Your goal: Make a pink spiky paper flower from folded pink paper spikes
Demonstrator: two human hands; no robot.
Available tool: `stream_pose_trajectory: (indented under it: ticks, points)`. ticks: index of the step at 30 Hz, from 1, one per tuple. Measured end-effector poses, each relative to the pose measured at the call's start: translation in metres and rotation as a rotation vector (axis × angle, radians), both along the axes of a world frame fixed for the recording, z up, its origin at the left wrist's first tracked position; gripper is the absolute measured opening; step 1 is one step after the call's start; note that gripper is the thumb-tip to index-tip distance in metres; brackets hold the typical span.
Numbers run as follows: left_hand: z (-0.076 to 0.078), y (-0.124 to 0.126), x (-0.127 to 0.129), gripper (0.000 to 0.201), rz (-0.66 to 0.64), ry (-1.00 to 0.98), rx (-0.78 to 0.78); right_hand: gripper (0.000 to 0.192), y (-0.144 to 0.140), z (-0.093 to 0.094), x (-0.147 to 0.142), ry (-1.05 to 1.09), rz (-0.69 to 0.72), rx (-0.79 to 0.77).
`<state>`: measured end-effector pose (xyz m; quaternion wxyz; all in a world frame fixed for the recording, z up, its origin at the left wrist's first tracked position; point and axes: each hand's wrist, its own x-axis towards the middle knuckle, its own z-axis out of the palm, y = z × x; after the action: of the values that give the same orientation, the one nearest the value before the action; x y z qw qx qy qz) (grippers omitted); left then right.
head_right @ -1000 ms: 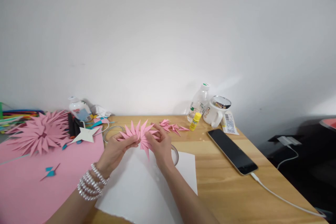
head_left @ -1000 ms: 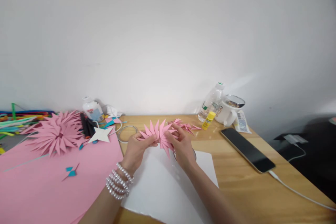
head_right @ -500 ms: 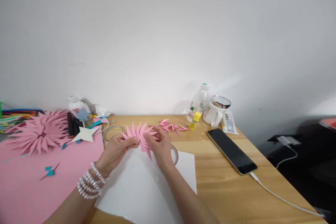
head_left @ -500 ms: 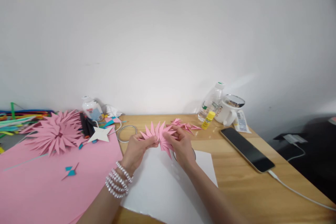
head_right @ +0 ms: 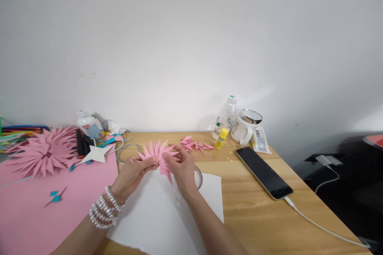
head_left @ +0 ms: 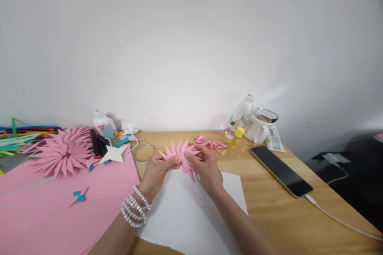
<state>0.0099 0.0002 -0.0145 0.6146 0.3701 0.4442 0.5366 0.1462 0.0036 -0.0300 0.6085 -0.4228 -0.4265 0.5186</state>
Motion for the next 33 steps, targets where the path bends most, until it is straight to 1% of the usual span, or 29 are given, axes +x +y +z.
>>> stream_pose_trajectory:
  ticks: [2,5,6,8,11,13,16,18,21,23,25,27,29,31,33]
  points:
    - [0.0,0.001,-0.002,0.011,-0.015,0.031,0.013,0.026,0.0,0.002,0.001,-0.023,0.019,0.001]
    - [0.001,0.001,-0.003,0.012,0.056,0.152,0.067,0.023,-0.001,0.004,0.001,-0.045,0.038,-0.013]
    - [0.001,0.0,-0.002,0.012,0.074,0.166,0.075,0.024,-0.002,0.004,0.001,-0.045,0.037,-0.02]
    - [0.002,0.0,-0.001,0.012,0.063,0.109,0.048,0.029,-0.002,0.005,0.0,-0.045,0.004,-0.019]
    - [0.004,-0.001,-0.001,0.011,-0.03,-0.046,-0.046,0.042,-0.001,0.004,-0.001,-0.036,-0.04,-0.003]
    - [0.005,0.0,-0.002,0.011,-0.051,-0.045,-0.067,0.044,0.001,0.001,-0.001,0.026,0.018,-0.051]
    - [0.005,0.0,-0.004,0.013,0.002,0.108,-0.045,0.042,0.003,-0.003,0.0,0.158,0.158,-0.141]
    - [0.004,0.0,-0.005,0.014,0.008,0.141,-0.063,0.04,0.004,-0.005,0.001,0.191,0.173,-0.146]
    - [0.004,0.001,-0.007,0.014,-0.041,0.056,-0.137,0.041,0.004,-0.006,0.002,0.164,0.146,-0.142]
    - [0.004,0.002,-0.009,0.014,-0.059,0.048,-0.157,0.039,0.004,-0.004,0.004,0.157,0.147,-0.141]
    - [0.005,0.003,-0.011,0.014,-0.048,0.066,-0.148,0.035,0.005,-0.003,0.006,0.176,0.15,-0.148]
    - [0.007,0.003,-0.012,0.013,-0.02,0.034,-0.132,0.033,0.007,-0.002,0.007,0.215,0.154,-0.184]
    - [0.008,0.003,-0.011,0.01,-0.008,-0.073,-0.108,0.037,0.008,-0.003,0.007,0.266,0.164,-0.252]
    - [0.01,0.001,-0.01,0.008,-0.038,-0.18,-0.091,0.045,0.008,-0.005,0.006,0.315,0.176,-0.302]
    - [0.011,-0.001,-0.008,0.009,-0.071,-0.215,-0.091,0.05,0.009,-0.009,0.003,0.347,0.198,-0.311]
